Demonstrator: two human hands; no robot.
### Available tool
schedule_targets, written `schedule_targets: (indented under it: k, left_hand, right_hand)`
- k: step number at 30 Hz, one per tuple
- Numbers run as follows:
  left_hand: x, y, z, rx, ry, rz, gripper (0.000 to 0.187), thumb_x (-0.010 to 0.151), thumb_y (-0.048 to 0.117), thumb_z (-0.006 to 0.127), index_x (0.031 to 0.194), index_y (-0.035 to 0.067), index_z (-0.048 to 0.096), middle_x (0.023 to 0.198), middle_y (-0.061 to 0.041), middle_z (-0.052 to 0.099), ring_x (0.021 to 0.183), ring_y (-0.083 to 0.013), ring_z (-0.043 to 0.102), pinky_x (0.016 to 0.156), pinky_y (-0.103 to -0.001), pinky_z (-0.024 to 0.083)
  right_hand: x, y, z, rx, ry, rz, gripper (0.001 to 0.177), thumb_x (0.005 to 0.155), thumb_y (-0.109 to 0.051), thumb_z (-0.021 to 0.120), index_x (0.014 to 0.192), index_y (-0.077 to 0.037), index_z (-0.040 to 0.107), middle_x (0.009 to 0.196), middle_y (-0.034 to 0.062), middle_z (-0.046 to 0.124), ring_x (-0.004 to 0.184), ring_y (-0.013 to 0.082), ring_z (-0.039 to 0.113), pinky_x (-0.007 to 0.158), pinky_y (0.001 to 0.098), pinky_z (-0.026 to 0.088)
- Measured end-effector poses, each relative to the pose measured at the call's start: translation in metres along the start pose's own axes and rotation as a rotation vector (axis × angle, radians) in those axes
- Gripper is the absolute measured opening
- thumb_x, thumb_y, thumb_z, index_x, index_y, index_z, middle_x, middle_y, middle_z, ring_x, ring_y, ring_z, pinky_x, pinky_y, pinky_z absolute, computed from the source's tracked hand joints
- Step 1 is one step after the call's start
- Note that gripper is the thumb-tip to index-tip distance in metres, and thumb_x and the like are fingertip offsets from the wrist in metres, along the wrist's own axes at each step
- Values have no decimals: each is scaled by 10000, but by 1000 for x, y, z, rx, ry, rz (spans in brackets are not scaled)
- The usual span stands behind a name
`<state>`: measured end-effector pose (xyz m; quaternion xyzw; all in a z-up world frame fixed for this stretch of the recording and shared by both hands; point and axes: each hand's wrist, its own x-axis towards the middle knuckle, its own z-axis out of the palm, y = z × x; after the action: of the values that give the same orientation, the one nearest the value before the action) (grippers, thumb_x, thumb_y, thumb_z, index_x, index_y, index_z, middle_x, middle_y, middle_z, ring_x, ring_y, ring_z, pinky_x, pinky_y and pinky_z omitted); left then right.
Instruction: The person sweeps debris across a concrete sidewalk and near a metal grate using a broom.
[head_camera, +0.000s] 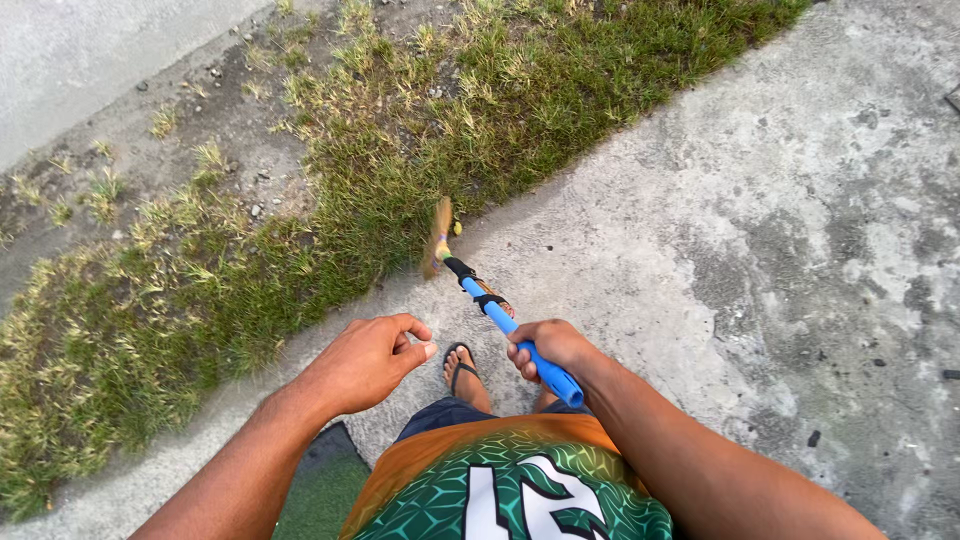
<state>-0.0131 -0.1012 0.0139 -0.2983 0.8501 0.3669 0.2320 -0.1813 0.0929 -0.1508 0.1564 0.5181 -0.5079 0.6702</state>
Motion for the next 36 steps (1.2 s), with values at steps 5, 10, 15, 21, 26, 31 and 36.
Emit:
schedule_targets:
  k: [5, 10, 15, 21, 26, 31, 36]
  left_hand:
    - [-1, -51, -21, 16, -20, -39, 393, 908, 422, 658, 1172, 136, 710, 900, -91, 783, 843, -250, 745, 782, -415, 557]
    - [2, -82, -25, 14, -120, -66, 386, 896, 413, 661, 1165, 141, 712, 876, -108, 787, 830, -258, 756, 779, -423, 563]
    - [20, -88, -34, 22, -103, 43, 396, 890, 413, 681, 1174, 138, 710, 897, -100, 780, 856, -254, 753, 792, -408, 564]
    - [33, -87, -71, 55, -33, 65, 398, 903, 426, 663, 1187, 153, 720, 937, -95, 775, 891, -268, 745, 808, -416, 561]
    - [30, -111, -71, 38, -5, 49, 384, 899, 421, 667, 1167, 153, 729, 987, -94, 769, 928, -261, 742, 819, -424, 567]
    - [32, -113, -56, 62, -108, 20, 391, 896, 420, 669, 1173, 149, 718, 958, -102, 785, 920, -253, 759, 831, -422, 572]
    - [31, -104, -69, 53, -96, 25, 408, 901, 411, 664, 1204, 139, 701, 943, -128, 785, 905, -280, 757, 833, -432, 568]
  right_hand:
    - [21, 16, 61, 159, 177, -54, 74, 941, -51, 552, 891, 3, 544, 717, 75, 541, 525, 133, 508, 422, 269, 446]
    - [-34, 25, 92, 65, 353, -38, 69, 928, -63, 532, 883, -12, 545, 652, 81, 509, 480, 181, 471, 409, 314, 432]
    - [-1, 16, 83, 89, -4, 56, 129, 935, -107, 569, 879, 4, 536, 623, 49, 495, 469, 119, 456, 384, 253, 423]
    - [53, 21, 123, 268, 206, 37, 101, 968, -72, 551, 882, -34, 514, 667, 58, 515, 507, 144, 470, 417, 281, 426]
    - [2, 27, 135, 77, 213, -29, 126, 951, -65, 519, 864, 17, 559, 653, 78, 533, 493, 163, 499, 413, 308, 456]
    - [28, 8, 122, -10, 101, 46, 131, 959, -96, 512, 890, 0, 568, 658, 70, 526, 489, 138, 483, 402, 279, 447]
    - [60, 4, 149, 358, 191, -14, 57, 964, -58, 508, 945, -109, 491, 679, 45, 517, 529, 118, 491, 428, 265, 417]
